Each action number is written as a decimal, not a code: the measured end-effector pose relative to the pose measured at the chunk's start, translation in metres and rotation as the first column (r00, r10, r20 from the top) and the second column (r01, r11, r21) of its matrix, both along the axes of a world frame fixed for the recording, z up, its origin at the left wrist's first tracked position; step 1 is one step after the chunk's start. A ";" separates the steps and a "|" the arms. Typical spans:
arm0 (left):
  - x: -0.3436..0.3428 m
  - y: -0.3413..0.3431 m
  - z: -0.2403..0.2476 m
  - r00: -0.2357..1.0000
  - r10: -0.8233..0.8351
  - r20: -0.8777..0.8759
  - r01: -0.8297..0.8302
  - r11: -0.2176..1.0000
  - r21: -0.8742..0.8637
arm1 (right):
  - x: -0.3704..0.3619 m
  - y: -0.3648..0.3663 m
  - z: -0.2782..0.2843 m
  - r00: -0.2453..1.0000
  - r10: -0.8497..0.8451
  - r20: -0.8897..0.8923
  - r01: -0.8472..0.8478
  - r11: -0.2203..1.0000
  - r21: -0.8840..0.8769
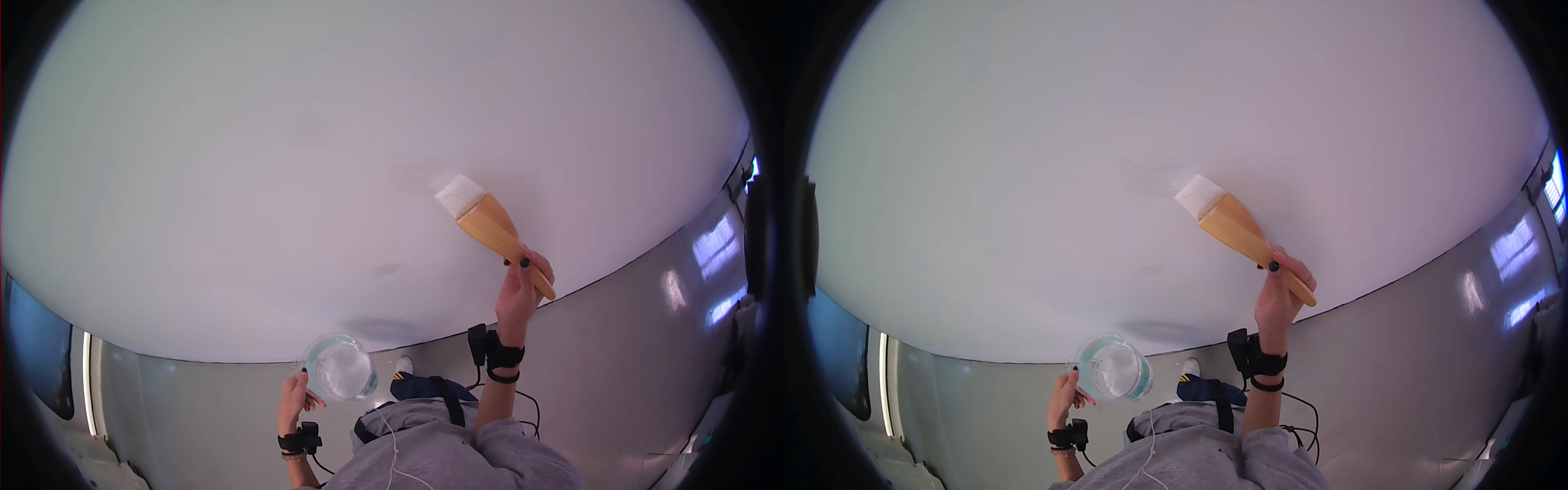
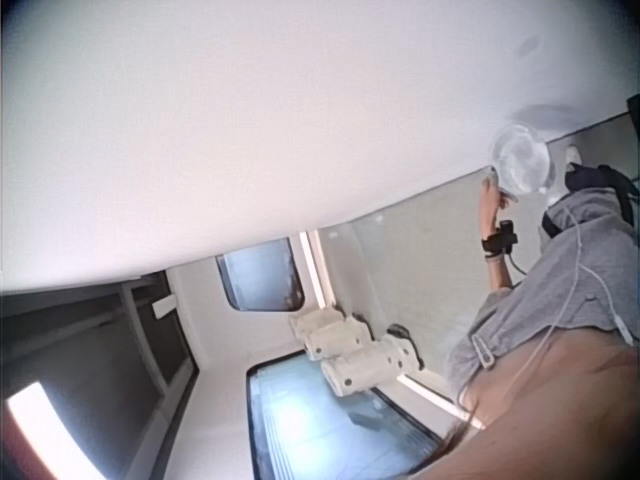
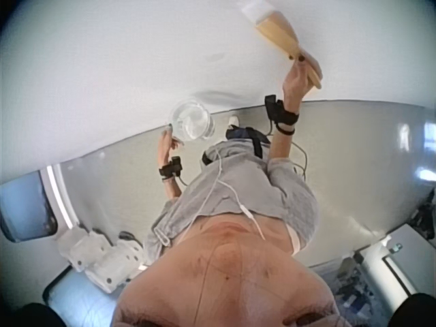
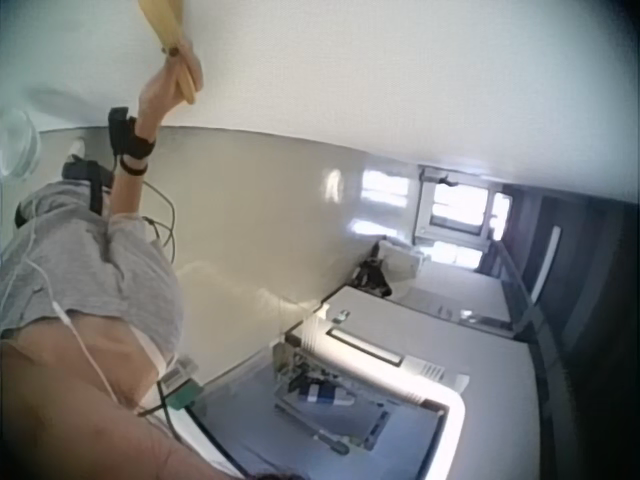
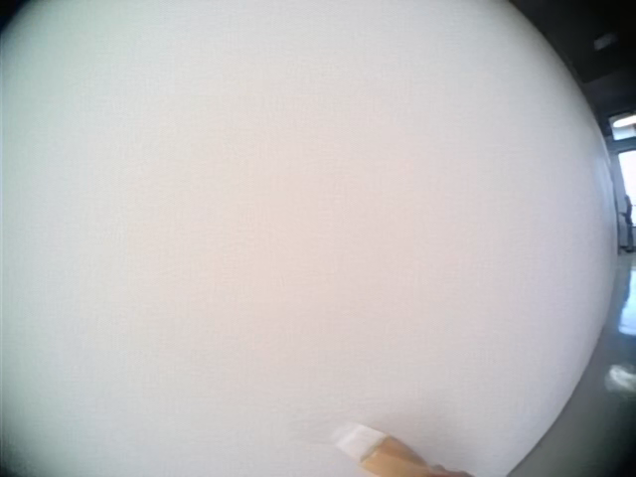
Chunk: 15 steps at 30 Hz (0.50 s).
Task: Apply white paint to a wall using a brush.
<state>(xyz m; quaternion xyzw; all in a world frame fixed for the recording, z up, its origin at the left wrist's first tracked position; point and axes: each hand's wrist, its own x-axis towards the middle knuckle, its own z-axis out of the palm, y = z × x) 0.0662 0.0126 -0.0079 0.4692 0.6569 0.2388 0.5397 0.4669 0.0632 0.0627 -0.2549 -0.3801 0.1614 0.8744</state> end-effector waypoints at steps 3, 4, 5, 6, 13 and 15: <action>0.000 0.001 0.003 1.000 -0.025 -0.001 0.025 1.000 0.002 | -0.004 -0.003 0.003 0.997 0.007 -0.080 -0.006 1.000 0.013; 0.000 0.001 0.004 1.000 -0.028 -0.003 0.028 1.000 0.006 | -0.007 -0.001 0.004 0.997 0.004 -0.082 -0.003 1.000 0.017; 0.000 0.000 0.006 0.999 -0.042 -0.008 0.042 0.999 0.010 | -0.010 0.001 0.006 0.999 -0.033 0.006 0.033 0.999 -0.019; 0.001 0.000 0.007 0.998 -0.055 -0.013 0.055 0.998 0.014 | -0.012 0.003 0.009 0.993 -0.068 0.094 0.073 0.996 -0.052; 0.008 -0.004 0.009 0.999 -0.050 -0.005 0.051 0.998 0.033 | -0.023 0.011 0.033 0.991 -0.007 0.132 0.006 1.000 0.009; 0.010 -0.006 0.006 0.999 -0.019 0.038 0.018 1.000 0.016 | -0.025 0.009 0.034 0.998 -0.055 0.018 0.055 0.998 -0.004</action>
